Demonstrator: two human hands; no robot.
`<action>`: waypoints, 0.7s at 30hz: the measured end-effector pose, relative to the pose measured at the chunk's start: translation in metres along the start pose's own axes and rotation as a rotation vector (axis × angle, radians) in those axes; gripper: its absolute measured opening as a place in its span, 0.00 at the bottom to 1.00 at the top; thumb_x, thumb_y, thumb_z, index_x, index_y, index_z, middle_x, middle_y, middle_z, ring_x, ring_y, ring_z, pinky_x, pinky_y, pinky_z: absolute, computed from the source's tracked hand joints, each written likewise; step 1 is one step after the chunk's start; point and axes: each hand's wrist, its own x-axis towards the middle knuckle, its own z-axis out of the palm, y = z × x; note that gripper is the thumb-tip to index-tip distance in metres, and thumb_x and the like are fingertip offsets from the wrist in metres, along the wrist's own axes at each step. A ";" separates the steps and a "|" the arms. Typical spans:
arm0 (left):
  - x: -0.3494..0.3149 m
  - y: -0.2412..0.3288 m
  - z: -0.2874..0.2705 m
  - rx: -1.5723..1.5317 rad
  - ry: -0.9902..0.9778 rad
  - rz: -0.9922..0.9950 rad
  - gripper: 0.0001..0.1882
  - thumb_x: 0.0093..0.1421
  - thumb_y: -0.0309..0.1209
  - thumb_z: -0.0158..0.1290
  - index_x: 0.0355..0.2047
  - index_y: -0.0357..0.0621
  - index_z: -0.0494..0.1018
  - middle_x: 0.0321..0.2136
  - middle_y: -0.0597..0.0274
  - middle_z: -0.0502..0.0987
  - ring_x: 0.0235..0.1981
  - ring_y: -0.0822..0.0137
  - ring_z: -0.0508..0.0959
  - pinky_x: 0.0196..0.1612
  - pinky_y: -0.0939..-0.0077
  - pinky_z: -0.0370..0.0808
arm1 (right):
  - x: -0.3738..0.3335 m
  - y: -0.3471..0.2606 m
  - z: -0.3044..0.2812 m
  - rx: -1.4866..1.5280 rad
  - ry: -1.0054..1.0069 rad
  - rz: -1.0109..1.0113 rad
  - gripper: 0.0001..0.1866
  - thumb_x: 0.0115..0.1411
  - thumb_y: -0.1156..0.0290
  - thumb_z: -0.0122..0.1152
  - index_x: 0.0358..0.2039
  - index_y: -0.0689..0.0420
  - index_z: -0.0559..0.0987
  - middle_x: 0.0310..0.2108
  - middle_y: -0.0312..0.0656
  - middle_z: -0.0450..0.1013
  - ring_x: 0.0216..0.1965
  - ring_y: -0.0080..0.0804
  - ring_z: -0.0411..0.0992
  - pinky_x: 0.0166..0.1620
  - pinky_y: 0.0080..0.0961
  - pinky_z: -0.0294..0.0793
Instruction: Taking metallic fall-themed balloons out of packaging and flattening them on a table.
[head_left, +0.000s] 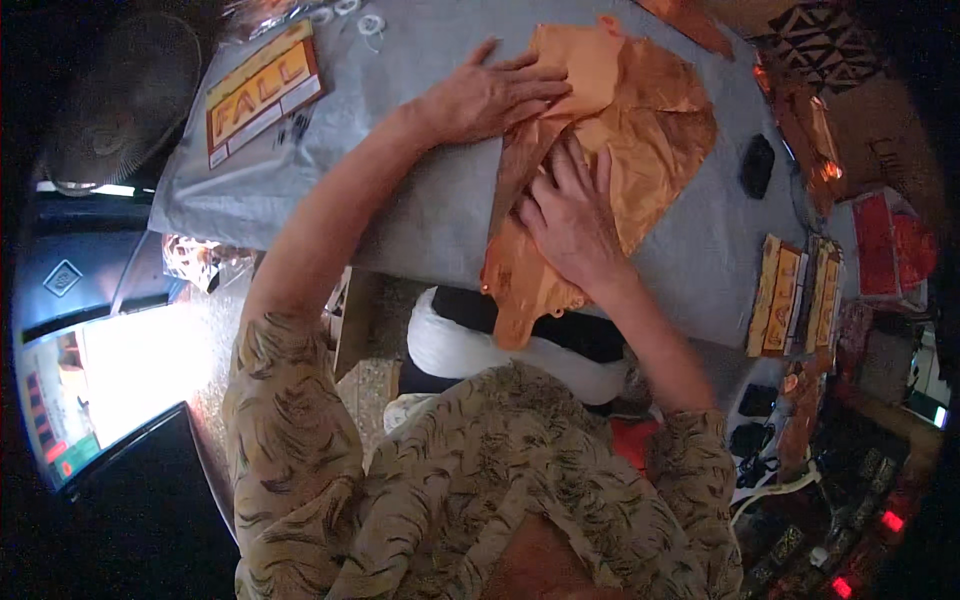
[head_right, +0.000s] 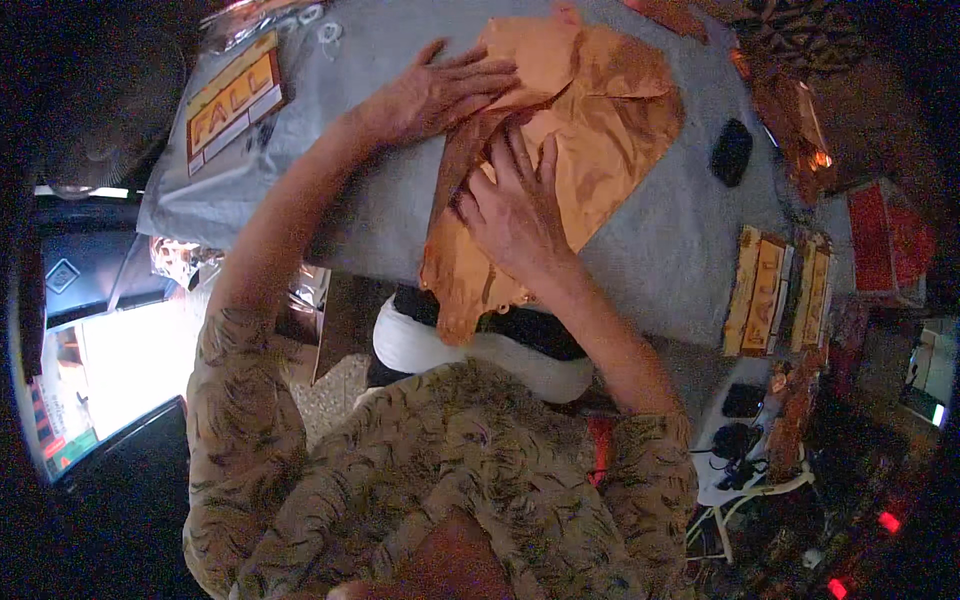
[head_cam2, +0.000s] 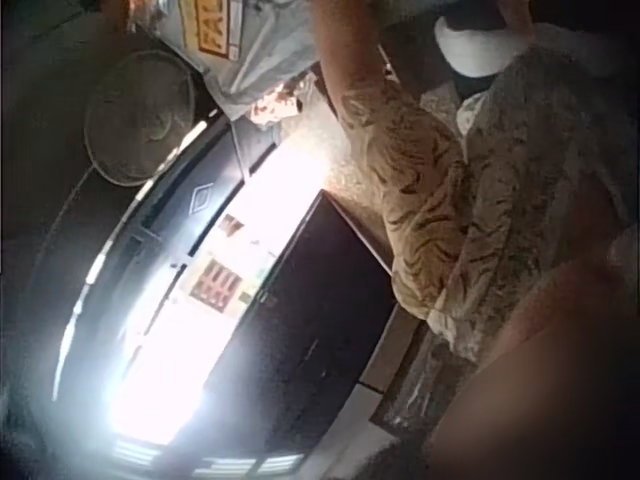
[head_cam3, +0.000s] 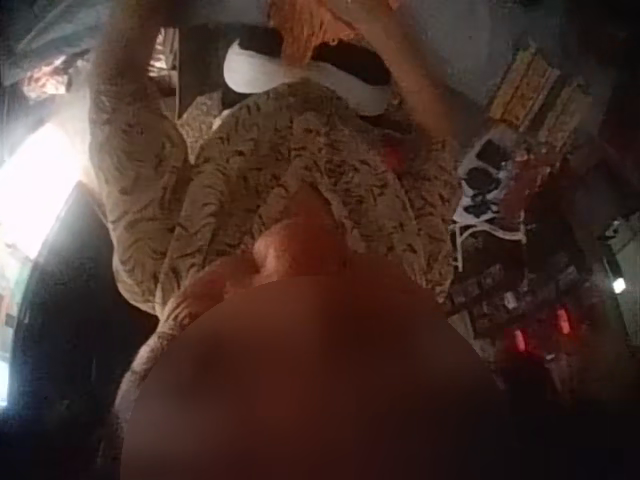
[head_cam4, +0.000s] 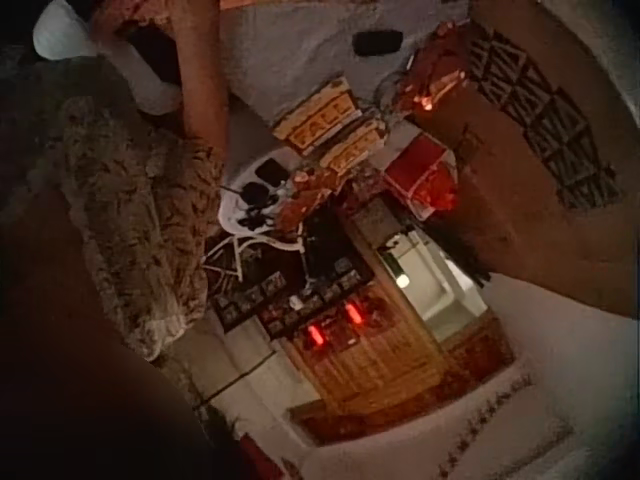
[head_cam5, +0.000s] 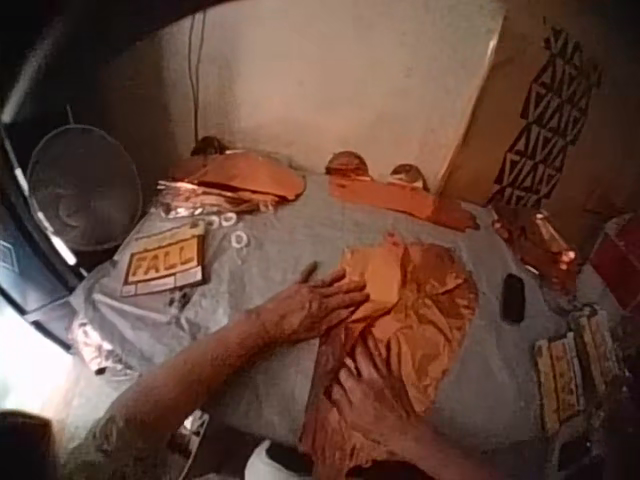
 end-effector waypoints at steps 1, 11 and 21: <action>0.000 0.000 0.000 0.006 -0.035 -0.004 0.26 0.74 0.48 0.39 0.70 0.64 0.61 0.71 0.74 0.61 0.73 0.62 0.57 0.70 0.38 0.49 | -0.005 -0.005 -0.002 0.006 -0.013 -0.001 0.21 0.64 0.65 0.59 0.53 0.65 0.75 0.65 0.61 0.60 0.69 0.59 0.55 0.69 0.63 0.45; 0.000 0.008 -0.014 -0.036 -0.103 0.014 0.36 0.68 0.62 0.40 0.71 0.62 0.60 0.72 0.63 0.58 0.73 0.52 0.56 0.70 0.33 0.48 | -0.055 -0.034 -0.018 0.242 -0.233 -0.081 0.25 0.67 0.62 0.58 0.64 0.52 0.73 0.72 0.55 0.52 0.72 0.57 0.50 0.71 0.62 0.39; -0.011 0.010 -0.024 -0.141 -0.027 0.089 0.49 0.61 0.73 0.40 0.72 0.53 0.57 0.74 0.50 0.52 0.74 0.42 0.50 0.70 0.28 0.41 | -0.055 -0.038 -0.017 0.253 -0.288 -0.156 0.27 0.63 0.66 0.61 0.64 0.43 0.75 0.74 0.47 0.52 0.74 0.56 0.48 0.71 0.63 0.39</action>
